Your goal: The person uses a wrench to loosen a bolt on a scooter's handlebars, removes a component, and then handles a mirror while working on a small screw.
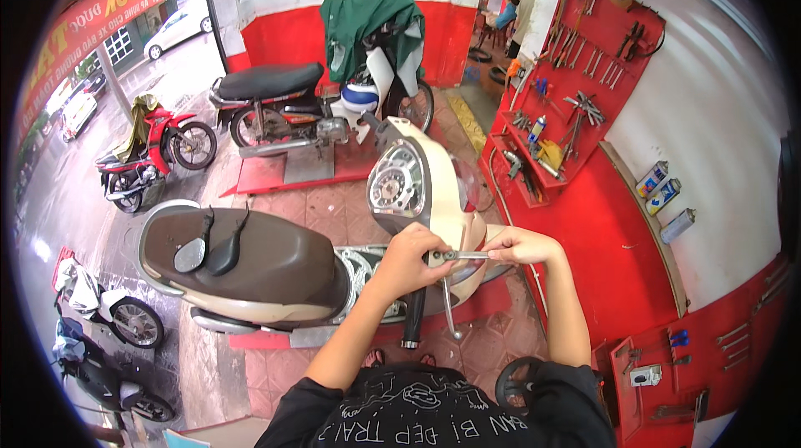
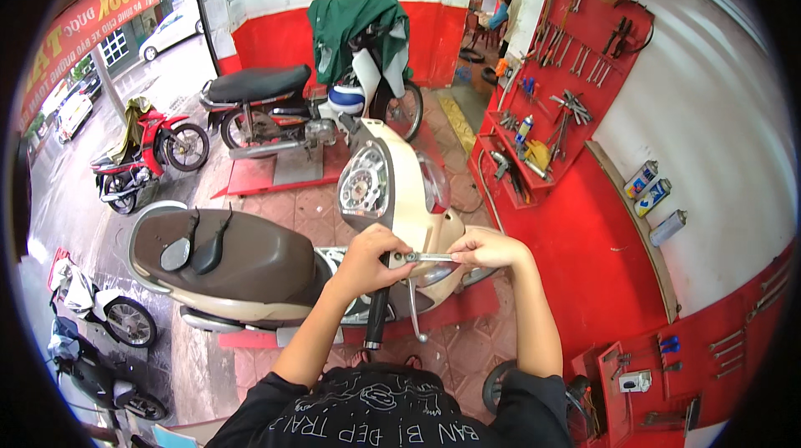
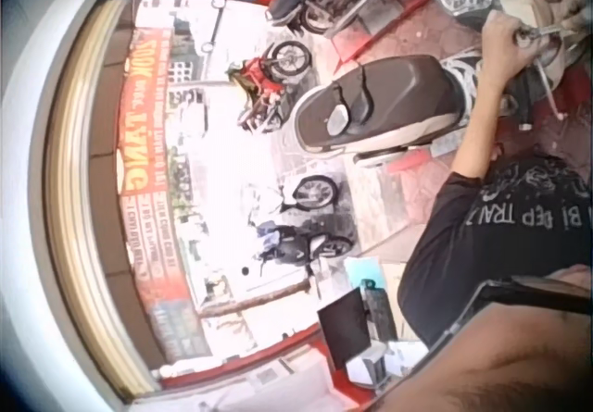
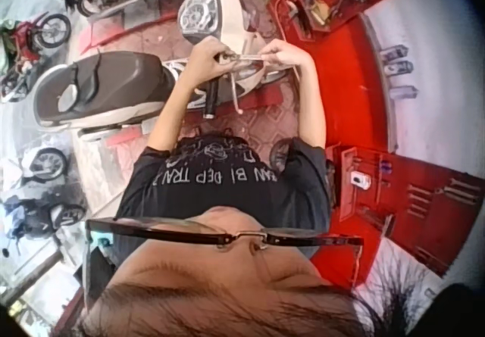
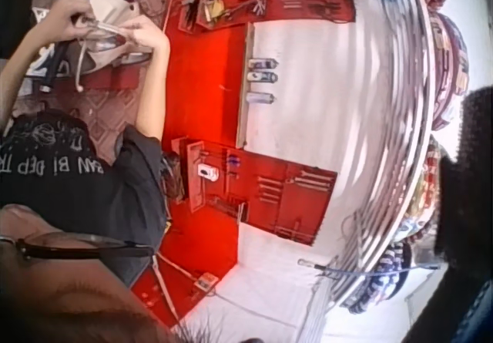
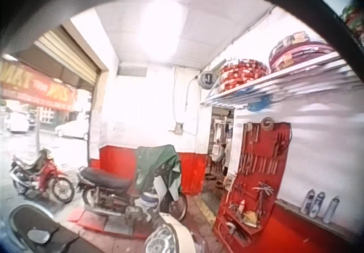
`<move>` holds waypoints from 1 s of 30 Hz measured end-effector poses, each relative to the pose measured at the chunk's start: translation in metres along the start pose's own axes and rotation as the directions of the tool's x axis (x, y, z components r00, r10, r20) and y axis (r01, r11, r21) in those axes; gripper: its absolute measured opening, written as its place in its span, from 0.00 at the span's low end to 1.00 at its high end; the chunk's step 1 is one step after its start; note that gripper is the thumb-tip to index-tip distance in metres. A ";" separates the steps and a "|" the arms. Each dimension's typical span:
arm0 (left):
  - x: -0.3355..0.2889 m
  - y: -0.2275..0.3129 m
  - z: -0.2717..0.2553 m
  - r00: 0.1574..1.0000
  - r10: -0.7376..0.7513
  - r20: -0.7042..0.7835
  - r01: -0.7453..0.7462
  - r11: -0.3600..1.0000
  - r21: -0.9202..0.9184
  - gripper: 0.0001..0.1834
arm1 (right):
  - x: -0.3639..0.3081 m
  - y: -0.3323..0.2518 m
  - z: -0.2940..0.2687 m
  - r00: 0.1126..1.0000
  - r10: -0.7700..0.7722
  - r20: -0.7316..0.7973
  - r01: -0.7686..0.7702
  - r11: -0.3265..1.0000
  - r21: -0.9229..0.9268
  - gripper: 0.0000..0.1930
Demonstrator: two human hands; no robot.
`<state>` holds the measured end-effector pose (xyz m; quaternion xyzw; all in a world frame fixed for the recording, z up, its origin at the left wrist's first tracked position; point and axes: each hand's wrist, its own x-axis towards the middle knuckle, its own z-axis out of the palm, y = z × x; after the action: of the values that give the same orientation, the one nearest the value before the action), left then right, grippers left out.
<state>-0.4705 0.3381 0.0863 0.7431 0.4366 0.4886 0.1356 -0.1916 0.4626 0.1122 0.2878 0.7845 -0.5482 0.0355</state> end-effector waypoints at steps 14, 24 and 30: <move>-0.006 -0.007 -0.008 0.998 -0.040 0.051 0.041 0.999 -0.024 0.25 | 0.047 -0.089 0.206 0.962 -0.018 -0.272 0.272 0.130 0.953 0.13; -0.013 -0.007 -0.004 0.993 -0.101 0.054 0.106 0.991 -0.087 0.20 | 0.008 -0.097 0.161 0.896 -0.285 -0.342 0.436 0.408 0.802 0.17; -0.009 0.004 -0.004 0.999 -0.023 0.045 0.023 1.000 -0.013 0.23 | -0.027 -0.066 0.120 0.779 -0.087 -0.621 0.465 0.745 0.478 0.17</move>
<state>-0.4737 0.3275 0.0852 0.7478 0.4386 0.4733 0.1560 -0.2321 0.3306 0.1299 0.3056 0.5748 -0.6591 -0.3766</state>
